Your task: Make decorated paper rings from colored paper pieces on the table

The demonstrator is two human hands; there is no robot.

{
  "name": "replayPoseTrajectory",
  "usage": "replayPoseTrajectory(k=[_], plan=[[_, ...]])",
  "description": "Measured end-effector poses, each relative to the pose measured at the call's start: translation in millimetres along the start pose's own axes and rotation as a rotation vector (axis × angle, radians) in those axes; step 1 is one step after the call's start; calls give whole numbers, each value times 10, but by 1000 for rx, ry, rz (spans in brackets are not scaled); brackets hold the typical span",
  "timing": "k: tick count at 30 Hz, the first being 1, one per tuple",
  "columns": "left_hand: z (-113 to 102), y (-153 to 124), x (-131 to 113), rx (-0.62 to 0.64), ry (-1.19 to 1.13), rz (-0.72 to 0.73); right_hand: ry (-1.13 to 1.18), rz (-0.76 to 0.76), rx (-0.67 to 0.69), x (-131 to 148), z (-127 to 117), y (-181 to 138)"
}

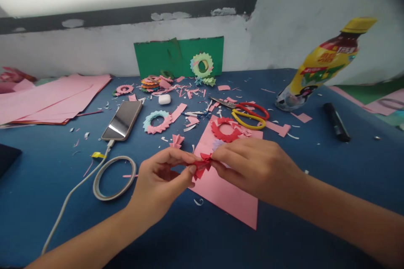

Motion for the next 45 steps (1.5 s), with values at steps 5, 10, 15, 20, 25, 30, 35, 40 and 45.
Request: replayPoseTrajectory(k=[5,10,15,20,25,30,35,40,45], plan=[[-44,8,3,-21,7,19,136,-6,35,-70,50,-20],[-84,28,13,-43,39,2,357,57,86,-193,152,-14],[-60,47,33,-30,57,-34,224,68,16,-157,147,2],[-22,27,50,-1,28,-72,-59,-72,3,17,90,-13],[-9,35,74,14,5,-92,-40,-94,48,16,89,-27],[-16,43,70,21,58,-58,263,25,53,-153,149,2],[-22,30,68,21,70,-57,332,73,11,-146,164,11],[1,19,61,34,56,-49,214,41,-36,-43,136,12],[28,1,41,39,78,-33,538,225,38,-167,192,36]])
Point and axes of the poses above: each hand's wrist, its own y-axis towards the middle knuckle, its own z-axis out of the palm, x = y × z, the point moved 6 cm from there along y, towards the middle knuckle, and after that the axes turned 12 degrees about x, right-handed, at the moved point
